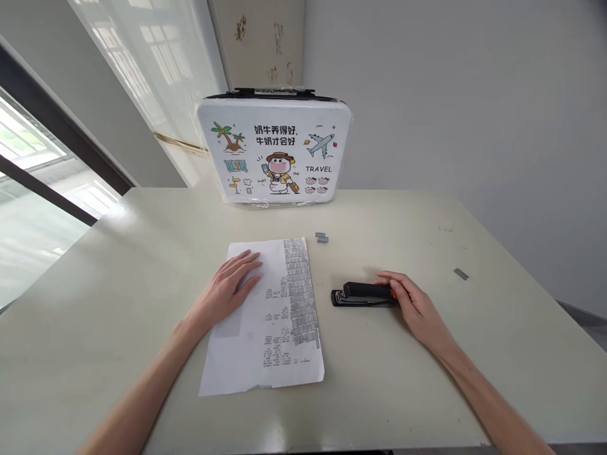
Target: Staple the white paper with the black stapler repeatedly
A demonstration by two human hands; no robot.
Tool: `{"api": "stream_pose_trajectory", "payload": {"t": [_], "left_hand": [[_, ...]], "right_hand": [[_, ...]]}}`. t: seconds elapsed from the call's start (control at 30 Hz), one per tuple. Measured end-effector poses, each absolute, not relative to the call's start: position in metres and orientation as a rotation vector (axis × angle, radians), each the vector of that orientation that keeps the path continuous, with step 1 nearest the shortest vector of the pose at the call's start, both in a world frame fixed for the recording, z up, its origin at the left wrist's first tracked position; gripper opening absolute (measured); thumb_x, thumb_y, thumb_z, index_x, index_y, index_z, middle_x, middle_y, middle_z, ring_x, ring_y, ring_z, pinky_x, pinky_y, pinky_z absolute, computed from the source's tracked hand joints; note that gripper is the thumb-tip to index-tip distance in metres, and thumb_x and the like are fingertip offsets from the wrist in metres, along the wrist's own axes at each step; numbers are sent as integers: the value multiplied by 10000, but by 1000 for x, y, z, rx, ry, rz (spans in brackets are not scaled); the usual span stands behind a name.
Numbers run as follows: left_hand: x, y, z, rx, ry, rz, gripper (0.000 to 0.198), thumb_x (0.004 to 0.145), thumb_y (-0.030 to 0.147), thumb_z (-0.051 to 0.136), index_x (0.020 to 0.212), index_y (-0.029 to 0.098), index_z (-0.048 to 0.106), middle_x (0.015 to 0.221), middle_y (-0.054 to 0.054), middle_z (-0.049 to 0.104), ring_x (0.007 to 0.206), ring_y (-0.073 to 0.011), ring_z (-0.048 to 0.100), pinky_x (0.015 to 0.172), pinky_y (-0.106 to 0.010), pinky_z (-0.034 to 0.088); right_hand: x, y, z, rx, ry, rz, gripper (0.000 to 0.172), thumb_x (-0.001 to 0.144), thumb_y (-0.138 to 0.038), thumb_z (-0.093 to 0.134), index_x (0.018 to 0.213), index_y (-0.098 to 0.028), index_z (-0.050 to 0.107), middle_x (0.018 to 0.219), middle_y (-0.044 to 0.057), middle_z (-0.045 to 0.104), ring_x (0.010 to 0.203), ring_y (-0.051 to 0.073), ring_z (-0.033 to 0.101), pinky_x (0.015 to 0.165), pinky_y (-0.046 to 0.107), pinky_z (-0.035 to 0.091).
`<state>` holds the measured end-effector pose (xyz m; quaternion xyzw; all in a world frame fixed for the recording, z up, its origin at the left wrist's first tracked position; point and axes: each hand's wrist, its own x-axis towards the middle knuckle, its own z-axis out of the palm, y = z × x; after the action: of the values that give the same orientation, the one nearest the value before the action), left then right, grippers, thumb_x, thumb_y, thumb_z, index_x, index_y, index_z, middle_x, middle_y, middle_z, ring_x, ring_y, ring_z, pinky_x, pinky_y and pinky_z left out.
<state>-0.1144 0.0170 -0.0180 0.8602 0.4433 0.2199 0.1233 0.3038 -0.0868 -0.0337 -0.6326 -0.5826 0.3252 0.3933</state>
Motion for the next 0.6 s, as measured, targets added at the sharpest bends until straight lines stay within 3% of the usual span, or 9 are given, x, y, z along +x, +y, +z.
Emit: {"api": "stream_pose_trajectory", "payload": {"t": [0.2, 0.4, 0.6], "left_hand": [[-111, 21, -13, 2575, 1266, 638, 432, 1091, 518, 420, 1350, 272, 665, 1487, -56, 635, 1454, -304, 512, 1216, -540, 412], [-59, 6, -1, 2591, 1037, 681, 321, 1091, 383, 466, 1290, 277, 694, 1270, -55, 746, 1319, -271, 613, 1137, -512, 484], [11, -11, -3, 2550, 885, 688, 266, 1027, 391, 639, 1246, 249, 691, 1199, -64, 748, 1169, -270, 668, 1043, -496, 528]], "right_hand": [[305, -87, -33, -1612, -1468, 805, 404, 1075, -562, 408, 1208, -282, 668, 1224, 69, 758, 1129, 260, 696, 1031, 414, 512], [303, -87, -33, -1615, -1435, 784, 409, 1061, -581, 426, 1170, -278, 678, 1227, 74, 756, 1114, 267, 700, 984, 412, 537], [300, -87, -29, -1599, -1404, 789, 409, 1055, -584, 429, 1134, -271, 681, 1172, 75, 766, 1117, 271, 696, 967, 410, 548]]}}
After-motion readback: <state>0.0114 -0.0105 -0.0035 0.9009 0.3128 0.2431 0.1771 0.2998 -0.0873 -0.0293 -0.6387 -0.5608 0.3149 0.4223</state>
